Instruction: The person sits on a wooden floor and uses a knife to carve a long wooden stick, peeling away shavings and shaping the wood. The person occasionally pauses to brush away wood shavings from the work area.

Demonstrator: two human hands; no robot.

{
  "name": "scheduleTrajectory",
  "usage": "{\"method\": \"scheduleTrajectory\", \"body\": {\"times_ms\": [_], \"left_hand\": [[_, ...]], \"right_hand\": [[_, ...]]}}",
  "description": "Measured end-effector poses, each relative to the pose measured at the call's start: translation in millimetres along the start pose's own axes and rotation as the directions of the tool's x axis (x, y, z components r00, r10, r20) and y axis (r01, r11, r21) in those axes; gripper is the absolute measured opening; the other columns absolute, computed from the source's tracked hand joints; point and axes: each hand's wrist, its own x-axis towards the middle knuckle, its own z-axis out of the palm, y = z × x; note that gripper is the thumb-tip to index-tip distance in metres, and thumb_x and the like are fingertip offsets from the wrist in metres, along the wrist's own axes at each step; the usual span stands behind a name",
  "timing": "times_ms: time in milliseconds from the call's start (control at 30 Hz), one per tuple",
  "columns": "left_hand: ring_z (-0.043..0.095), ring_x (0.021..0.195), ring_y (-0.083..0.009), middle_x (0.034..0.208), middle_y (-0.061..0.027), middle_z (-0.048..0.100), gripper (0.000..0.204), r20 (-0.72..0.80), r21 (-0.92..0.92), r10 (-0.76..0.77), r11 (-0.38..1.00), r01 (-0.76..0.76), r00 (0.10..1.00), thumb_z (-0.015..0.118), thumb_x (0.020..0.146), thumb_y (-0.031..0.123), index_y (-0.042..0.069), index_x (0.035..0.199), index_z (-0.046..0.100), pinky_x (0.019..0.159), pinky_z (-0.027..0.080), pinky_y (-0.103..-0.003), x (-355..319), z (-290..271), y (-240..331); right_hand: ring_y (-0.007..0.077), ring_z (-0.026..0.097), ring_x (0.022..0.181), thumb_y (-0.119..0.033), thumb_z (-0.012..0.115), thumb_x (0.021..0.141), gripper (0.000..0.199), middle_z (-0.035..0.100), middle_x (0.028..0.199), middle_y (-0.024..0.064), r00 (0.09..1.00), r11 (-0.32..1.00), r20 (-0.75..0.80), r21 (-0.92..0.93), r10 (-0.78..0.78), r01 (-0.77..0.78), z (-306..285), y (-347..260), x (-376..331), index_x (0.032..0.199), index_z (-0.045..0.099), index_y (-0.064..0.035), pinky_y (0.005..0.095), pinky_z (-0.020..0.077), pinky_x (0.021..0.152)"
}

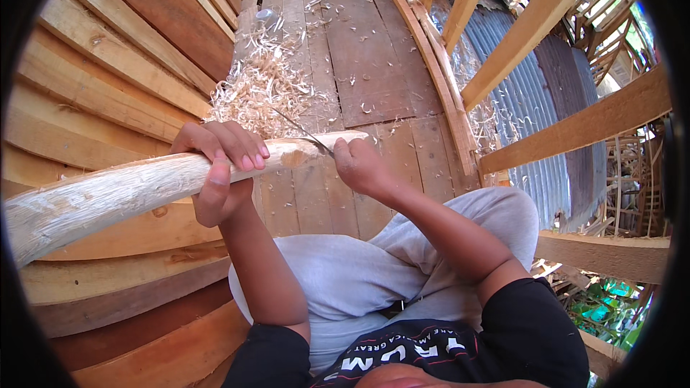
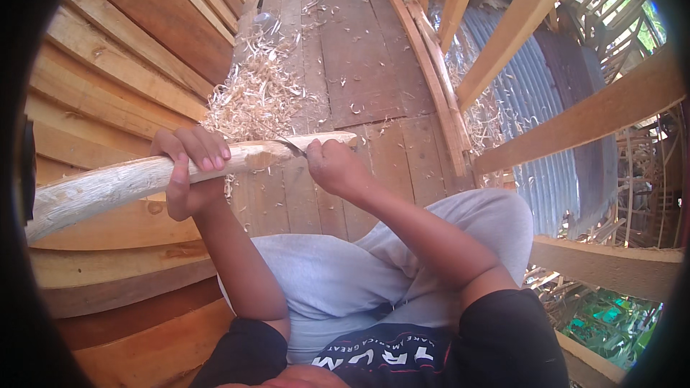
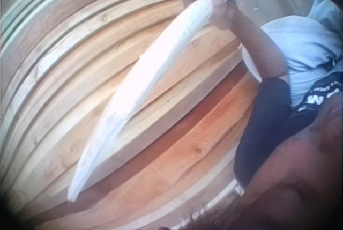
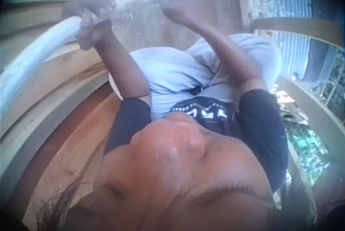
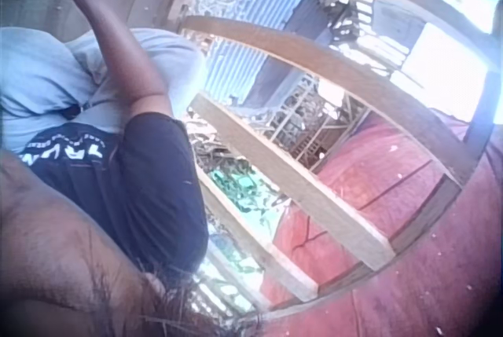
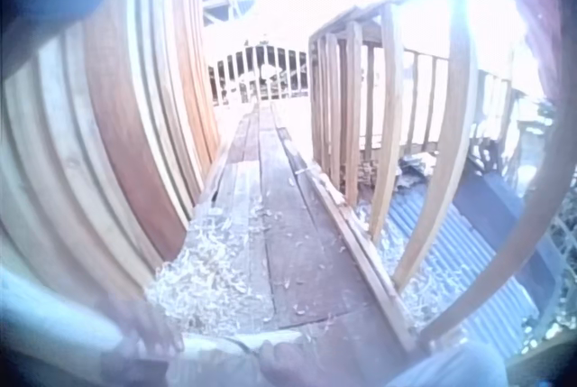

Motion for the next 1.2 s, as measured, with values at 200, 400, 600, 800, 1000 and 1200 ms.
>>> {"method": "scheduleTrajectory", "body": {"times_ms": [200, 400, 600, 800, 1000, 1200], "left_hand": [[0.051, 0.064, -0.0194, 0.070, -0.0095, 0.051, 0.016, 0.069, -0.126, 0.138, 0.984, -0.129, 0.988, 0.054, 0.078, 0.016, 0.005, 0.086, 0.045, 0.061, 0.046, -0.032, 5, -7, -10], [0.052, 0.064, -0.0176, 0.071, -0.0110, 0.052, 0.013, 0.044, -0.047, -0.102, 0.993, 0.104, 0.994, 0.056, 0.075, 0.011, 0.005, 0.079, 0.046, 0.065, 0.047, -0.032, 12, 15, 0], [0.048, 0.054, -0.0160, 0.060, -0.0071, 0.049, 0.010, -0.221, 0.026, -0.106, 0.993, 0.115, 0.969, 0.056, 0.073, 0.008, 0.006, 0.072, 0.046, 0.060, 0.042, -0.030, 13, 28, -1], [0.045, 0.050, -0.0149, 0.055, -0.0056, 0.046, 0.010, -0.347, -0.004, -0.045, 0.999, 0.046, 0.937, 0.053, 0.071, 0.009, 0.007, 0.069, 0.043, 0.061, 0.040, -0.031, 10, 30, 7], [0.045, 0.050, -0.0142, 0.055, -0.0051, 0.046, 0.010, -0.299, 0.011, -0.001, 1.000, 0.005, 0.954, 0.053, 0.073, 0.010, 0.007, 0.071, 0.043, 0.061, 0.040, -0.031, 9, 31, -6], [0.044, 0.049, -0.0141, 0.056, -0.0053, 0.047, 0.009, -0.302, 0.005, 0.044, 0.999, -0.044, 0.952, 0.052, 0.074, 0.010, 0.007, 0.075, 0.043, 0.059, 0.040, -0.030, 4, 33, -17]], "right_hand": [[0.0409, 0.064, 0.095, -0.019, 0.043, 0.087, 0.034, 0.066, 0.099, 0.0251, 0.983, 0.833, 0.116, -0.550, 0.141, -0.054, -5, 148, 51, 0.094, 0.069, 0.0009, 0.0484, 0.0501, 0.083], [0.0470, 0.060, 0.100, -0.028, 0.029, 0.097, 0.051, 0.062, 0.103, 0.0322, 0.978, 0.895, 0.016, -0.407, 0.207, -0.182, -4, 106, 39, 0.100, 0.064, 0.0090, 0.0510, 0.0465, 0.089], [0.0492, 0.058, 0.102, -0.044, 0.026, 0.098, 0.067, 0.060, 0.104, 0.0356, 0.960, 0.927, -0.002, -0.257, 0.281, -0.272, -14, 48, 26, 0.098, 0.065, 0.0111, 0.0499, 0.0445, 0.092], [0.0474, 0.060, 0.101, -0.053, 0.021, 0.098, 0.079, 0.061, 0.101, 0.0363, 0.974, 0.932, 0.032, -0.301, 0.223, -0.203, -24, 42, 30, 0.098, 0.064, 0.0123, 0.0503, 0.0450, 0.090], [0.0471, 0.060, 0.098, -0.052, 0.021, 0.099, 0.077, 0.062, 0.100, 0.0351, 0.999, 0.996, -0.005, 0.075, 0.041, -0.040, -20, 46, 33, 0.097, 0.063, 0.0120, 0.0509, 0.0458, 0.086], [0.0482, 0.062, 0.090, -0.036, 0.029, 0.097, 0.059, 0.064, 0.094, 0.0322, 0.991, 0.985, -0.051, -0.116, 0.124, -0.129, -21, 23, 23, 0.088, 0.064, 0.0097, 0.0534, 0.0463, 0.082]]}}
